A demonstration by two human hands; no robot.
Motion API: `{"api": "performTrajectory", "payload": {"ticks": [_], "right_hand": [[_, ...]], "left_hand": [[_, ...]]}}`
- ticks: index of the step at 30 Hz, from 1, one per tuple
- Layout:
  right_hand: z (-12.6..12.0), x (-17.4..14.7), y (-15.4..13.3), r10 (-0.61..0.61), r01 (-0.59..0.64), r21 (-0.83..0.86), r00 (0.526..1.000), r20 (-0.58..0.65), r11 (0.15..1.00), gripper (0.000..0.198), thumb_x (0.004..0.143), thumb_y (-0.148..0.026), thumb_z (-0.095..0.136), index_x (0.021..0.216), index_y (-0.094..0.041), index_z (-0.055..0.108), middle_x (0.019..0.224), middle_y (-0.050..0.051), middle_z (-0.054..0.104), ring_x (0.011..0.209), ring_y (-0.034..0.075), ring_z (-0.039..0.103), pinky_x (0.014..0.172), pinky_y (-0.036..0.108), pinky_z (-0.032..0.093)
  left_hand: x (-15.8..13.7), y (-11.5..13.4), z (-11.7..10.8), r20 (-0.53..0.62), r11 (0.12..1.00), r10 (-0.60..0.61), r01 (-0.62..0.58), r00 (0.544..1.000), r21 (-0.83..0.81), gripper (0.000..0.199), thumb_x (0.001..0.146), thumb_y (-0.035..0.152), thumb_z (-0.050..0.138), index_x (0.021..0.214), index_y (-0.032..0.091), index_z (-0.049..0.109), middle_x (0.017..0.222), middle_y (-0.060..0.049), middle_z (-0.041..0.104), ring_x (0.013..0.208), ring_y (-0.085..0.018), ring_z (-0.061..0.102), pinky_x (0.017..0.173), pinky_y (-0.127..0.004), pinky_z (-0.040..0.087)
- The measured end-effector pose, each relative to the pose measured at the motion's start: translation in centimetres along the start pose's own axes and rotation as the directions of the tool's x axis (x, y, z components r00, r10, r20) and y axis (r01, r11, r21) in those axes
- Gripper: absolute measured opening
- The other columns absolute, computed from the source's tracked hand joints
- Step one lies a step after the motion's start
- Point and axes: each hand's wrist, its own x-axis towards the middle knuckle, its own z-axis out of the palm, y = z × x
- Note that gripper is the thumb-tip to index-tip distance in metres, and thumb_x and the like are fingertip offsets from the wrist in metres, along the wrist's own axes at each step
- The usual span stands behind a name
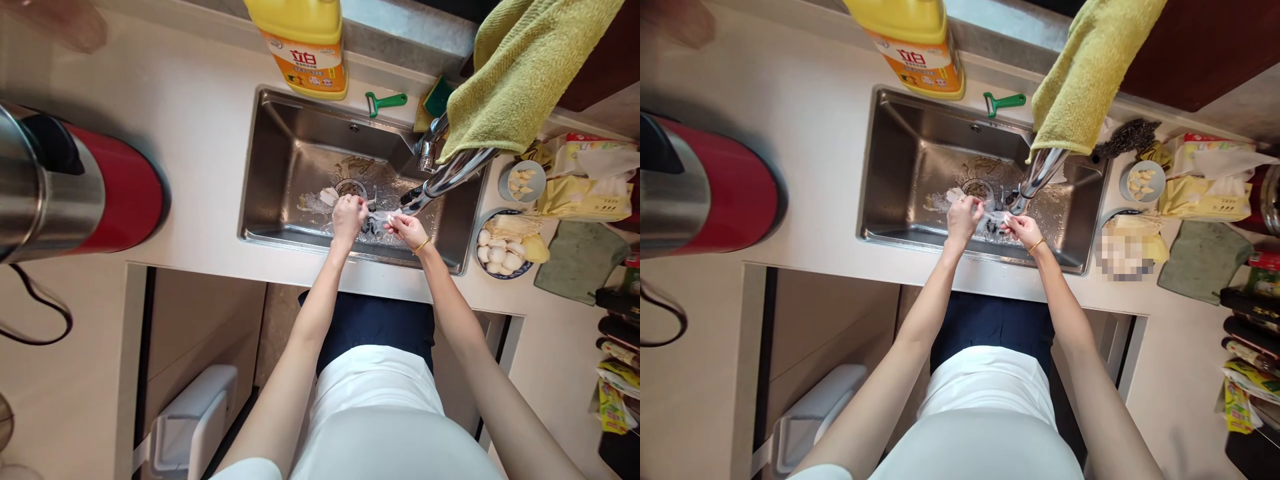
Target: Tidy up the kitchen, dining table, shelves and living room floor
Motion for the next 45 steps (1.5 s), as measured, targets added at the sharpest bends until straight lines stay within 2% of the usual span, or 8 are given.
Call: {"api": "performTrajectory", "payload": {"ticks": [9,19,24,28,33,38,42,45], "right_hand": [[0.8,0.6,0.4,-0.145,0.137,-0.187,0.989,-0.031,0.973,0.032,0.065,-0.043,0.084,0.077,-0.018,0.068,0.067,0.001,0.069,0.053,0.01,0.055,0.047,0.02,0.039],[0.8,0.4,1.8,-0.439,0.324,-0.57,0.896,-0.072,0.755,0.021,0.085,-0.038,0.065,0.09,-0.02,0.073,0.079,0.004,0.074,0.068,0.018,0.068,0.068,0.029,0.054],[2.1,1.4,2.4,-0.381,0.304,-0.31,0.896,-0.23,0.901,0.022,0.079,-0.041,0.071,0.082,-0.019,0.07,0.075,0.004,0.072,0.071,0.017,0.067,0.062,0.025,0.052],[3.5,1.6,2.5,-0.155,0.184,0.08,0.947,-0.28,0.98,0.018,0.077,-0.036,0.073,0.081,-0.019,0.065,0.074,0.002,0.07,0.063,0.011,0.062,0.045,0.018,0.04],[4.3,1.1,1.9,0.03,0.02,0.382,0.992,-0.124,0.924,0.013,0.076,-0.028,0.072,0.081,-0.02,0.062,0.074,-0.002,0.069,0.059,0.008,0.059,0.041,0.015,0.035],[3.8,1.2,0.7,0.193,-0.1,0.512,0.972,-0.132,0.853,0.005,0.086,-0.019,0.059,0.081,-0.021,0.058,0.076,-0.003,0.07,0.057,0.007,0.059,0.039,0.013,0.035],[2.8,1.2,-0.4,0.297,-0.173,0.609,0.949,-0.108,0.774,0.017,0.093,-0.016,0.042,0.086,-0.022,0.056,0.091,-0.001,0.073,0.063,0.008,0.063,0.042,0.014,0.042],[2.4,1.0,-0.7,0.309,-0.225,0.605,0.95,-0.037,0.764,0.016,0.089,-0.011,0.042,0.085,-0.021,0.054,0.089,0.002,0.072,0.067,0.009,0.064,0.045,0.015,0.046]], "left_hand": [[-1.3,1.3,0.9,0.199,0.935,0.011,0.06,0.98,-0.35,0.031,0.09,0.041,0.055,0.073,0.018,0.066,0.062,-0.002,0.061,0.058,-0.014,0.049,0.06,-0.025,0.036],[-1.0,2.0,0.8,0.233,0.949,-0.04,0.11,0.972,-0.294,0.025,0.09,0.029,0.054,0.067,0.018,0.055,0.06,0.001,0.054,0.059,-0.013,0.044,0.061,-0.026,0.032],[-1.2,2.6,2.1,0.217,0.868,-0.244,0.313,0.945,-0.385,0.029,0.092,0.029,0.054,0.065,0.018,0.049,0.057,0.004,0.049,0.057,-0.011,0.044,0.057,-0.024,0.03],[-1.7,2.7,2.2,0.193,0.867,-0.222,0.284,0.956,-0.41,0.021,0.094,0.025,0.052,0.074,0.018,0.054,0.067,0.0,0.061,0.066,-0.014,0.056,0.065,-0.024,0.037],[-2.0,2.6,1.8,0.108,0.952,-0.083,0.111,0.991,-0.287,0.017,0.094,0.021,0.052,0.078,0.018,0.057,0.082,-0.007,0.067,0.078,-0.018,0.059,0.074,-0.027,0.041],[-2.3,2.1,1.3,0.11,0.956,-0.035,0.066,0.993,-0.286,0.017,0.094,0.02,0.051,0.078,0.019,0.058,0.081,-0.006,0.065,0.079,-0.017,0.059,0.074,-0.026,0.04],[-2.0,0.2,-0.3,0.013,0.929,-0.224,0.217,0.975,-0.298,0.027,0.094,0.034,0.054,0.073,0.018,0.057,0.068,-0.002,0.059,0.07,-0.015,0.055,0.069,-0.025,0.038],[-1.0,-1.8,-1.1,-0.053,0.856,-0.434,0.393,0.899,-0.336,0.039,0.092,0.042,0.055,0.062,0.018,0.052,0.059,0.0,0.05,0.065,-0.014,0.05,0.065,-0.025,0.036]]}}
